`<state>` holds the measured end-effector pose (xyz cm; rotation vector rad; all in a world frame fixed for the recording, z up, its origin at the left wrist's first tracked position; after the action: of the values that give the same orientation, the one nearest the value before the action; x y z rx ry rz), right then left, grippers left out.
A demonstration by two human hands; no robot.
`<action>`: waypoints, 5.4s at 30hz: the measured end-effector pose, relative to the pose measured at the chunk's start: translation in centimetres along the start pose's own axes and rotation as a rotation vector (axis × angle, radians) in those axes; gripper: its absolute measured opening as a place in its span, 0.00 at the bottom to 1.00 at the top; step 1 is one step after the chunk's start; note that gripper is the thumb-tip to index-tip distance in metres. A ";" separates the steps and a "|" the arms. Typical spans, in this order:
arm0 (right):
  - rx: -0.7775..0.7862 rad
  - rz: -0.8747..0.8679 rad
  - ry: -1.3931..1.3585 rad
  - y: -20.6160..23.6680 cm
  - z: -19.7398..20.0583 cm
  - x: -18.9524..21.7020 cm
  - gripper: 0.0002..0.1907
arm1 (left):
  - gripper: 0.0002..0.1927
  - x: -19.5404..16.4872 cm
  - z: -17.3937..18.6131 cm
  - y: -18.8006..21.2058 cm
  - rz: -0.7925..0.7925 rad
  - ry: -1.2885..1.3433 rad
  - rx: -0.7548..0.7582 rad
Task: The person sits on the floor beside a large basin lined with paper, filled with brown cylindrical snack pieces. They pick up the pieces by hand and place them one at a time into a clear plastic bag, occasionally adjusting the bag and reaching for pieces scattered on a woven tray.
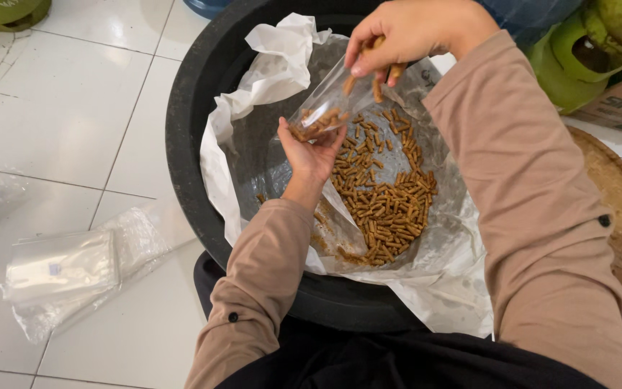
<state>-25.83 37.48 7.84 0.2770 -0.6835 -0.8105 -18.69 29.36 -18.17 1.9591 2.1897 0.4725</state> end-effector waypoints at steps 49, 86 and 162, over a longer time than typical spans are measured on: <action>0.010 0.310 0.378 -12.9 -42.1 -10.3 0.23 | 0.39 -7.6 -4.8 3.3 -0.121 0.147 0.361; 0.121 0.138 0.234 -6.6 -42.6 -10.7 0.10 | 0.37 -6.1 -5.6 1.1 -0.122 0.164 0.280; -0.384 0.249 -1.563 7.2 -15.8 -18.1 0.21 | 0.36 2.2 2.6 1.1 0.034 -0.328 -0.152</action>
<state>-20.24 55.30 -8.83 -0.9023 -1.9194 -0.7935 -17.11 31.95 -20.03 1.8453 1.8662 0.2871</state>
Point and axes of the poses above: each hand's wrist, its own y-axis away from the middle knuckle, its own z-axis out of the back of the hand, x = y × z, the point moved 7 cm from there along -y, towards the middle knuckle, and after that the axes turned 9 degrees about y, right-handed, at the moved point
